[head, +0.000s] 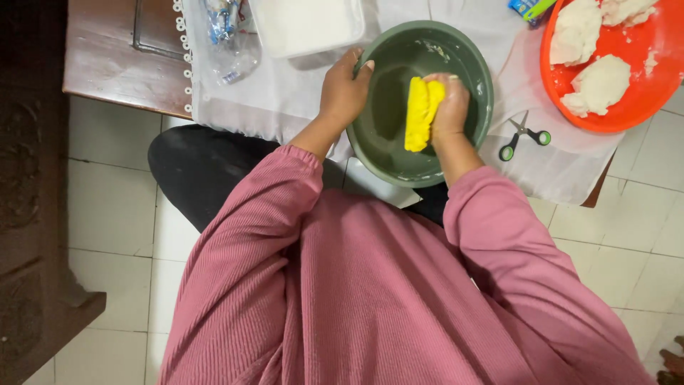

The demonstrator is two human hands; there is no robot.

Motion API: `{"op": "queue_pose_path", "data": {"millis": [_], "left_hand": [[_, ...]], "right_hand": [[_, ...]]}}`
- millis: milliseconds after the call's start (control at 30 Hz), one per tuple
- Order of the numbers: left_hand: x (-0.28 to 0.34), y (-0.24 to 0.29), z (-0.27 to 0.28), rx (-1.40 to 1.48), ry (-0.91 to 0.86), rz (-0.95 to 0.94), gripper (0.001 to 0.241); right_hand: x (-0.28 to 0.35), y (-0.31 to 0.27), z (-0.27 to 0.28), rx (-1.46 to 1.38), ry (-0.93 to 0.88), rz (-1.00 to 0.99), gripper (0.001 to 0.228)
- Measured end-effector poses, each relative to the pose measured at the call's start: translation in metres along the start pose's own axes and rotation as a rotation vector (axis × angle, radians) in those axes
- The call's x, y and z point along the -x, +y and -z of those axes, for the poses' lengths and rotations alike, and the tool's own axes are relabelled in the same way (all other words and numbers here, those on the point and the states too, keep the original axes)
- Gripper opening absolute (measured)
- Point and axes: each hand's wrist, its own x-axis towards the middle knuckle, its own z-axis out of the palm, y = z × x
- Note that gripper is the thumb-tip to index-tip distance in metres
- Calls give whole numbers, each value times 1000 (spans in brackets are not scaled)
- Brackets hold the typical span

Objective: Kneading and mixing dough in a bowl on a table

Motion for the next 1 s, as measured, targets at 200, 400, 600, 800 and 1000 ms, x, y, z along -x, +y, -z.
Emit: {"op": "queue_pose_path", "data": {"millis": [200,400,600,800,1000], "left_hand": [[-5,-24,-15,5,68,99,52],[6,-24,2,-76,1,108,53],[11,-33,50,-137,246,-110,32],[-2,-59,102,-179,467,-315,28],[-12,-90,105,-112,611,-184,29]], "right_hand": [[2,-60,-3,-333,176,-348,27],[29,-87,-19,-288,138,-318,26],[31,-119,-63,-236,55,-281,25],[-37,-119,-149,-174,-200,-80,12],[-98,-58,-239,389,-721,422,25]]}}
